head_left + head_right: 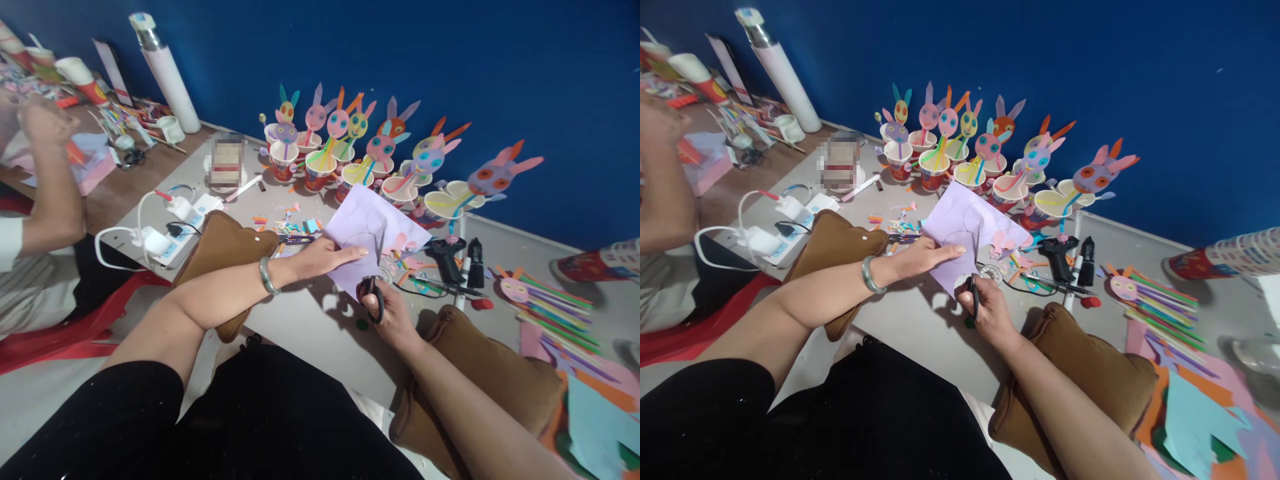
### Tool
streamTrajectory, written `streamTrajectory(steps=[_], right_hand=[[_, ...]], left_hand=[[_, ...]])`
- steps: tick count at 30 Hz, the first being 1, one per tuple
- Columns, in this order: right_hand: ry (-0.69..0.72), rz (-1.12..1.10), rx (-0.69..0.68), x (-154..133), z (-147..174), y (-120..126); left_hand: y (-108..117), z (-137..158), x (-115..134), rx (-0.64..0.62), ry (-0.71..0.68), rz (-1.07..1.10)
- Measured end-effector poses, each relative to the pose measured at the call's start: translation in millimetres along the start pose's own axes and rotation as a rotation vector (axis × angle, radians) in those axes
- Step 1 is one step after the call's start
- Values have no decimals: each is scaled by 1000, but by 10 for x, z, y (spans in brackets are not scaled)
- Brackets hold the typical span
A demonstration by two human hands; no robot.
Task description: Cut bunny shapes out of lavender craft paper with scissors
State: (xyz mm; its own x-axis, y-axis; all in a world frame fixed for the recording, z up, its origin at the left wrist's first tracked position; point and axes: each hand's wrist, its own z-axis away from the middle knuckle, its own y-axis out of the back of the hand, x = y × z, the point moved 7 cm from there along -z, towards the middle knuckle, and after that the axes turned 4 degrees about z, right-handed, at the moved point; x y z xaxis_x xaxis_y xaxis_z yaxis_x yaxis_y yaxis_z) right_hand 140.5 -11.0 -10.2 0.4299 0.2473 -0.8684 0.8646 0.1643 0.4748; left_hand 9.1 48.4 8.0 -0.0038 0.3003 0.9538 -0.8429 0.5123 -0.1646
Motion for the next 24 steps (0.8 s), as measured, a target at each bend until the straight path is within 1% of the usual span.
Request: streamTrajectory(steps=[4,7,13,17,20,24], right_hand=[[-15,26,7,18,0,7],[-38,-3,-16,32,4,-5],[-80,-22,-9,31,32,0],[-70,-20,5,45,33,12],[-72,14,25,100,34,40],[-91,58,40,163,46,70]], left_hand=[[1,-4,0,-4,-16,-2],[-6,4,34,2,-32,11],[-32,26,51,-28,-6,2],[-24,17,62,-33,-21,-11],[-22,-3,67,-60,-38,-18],[10,-42,57,-73,-89,-63]])
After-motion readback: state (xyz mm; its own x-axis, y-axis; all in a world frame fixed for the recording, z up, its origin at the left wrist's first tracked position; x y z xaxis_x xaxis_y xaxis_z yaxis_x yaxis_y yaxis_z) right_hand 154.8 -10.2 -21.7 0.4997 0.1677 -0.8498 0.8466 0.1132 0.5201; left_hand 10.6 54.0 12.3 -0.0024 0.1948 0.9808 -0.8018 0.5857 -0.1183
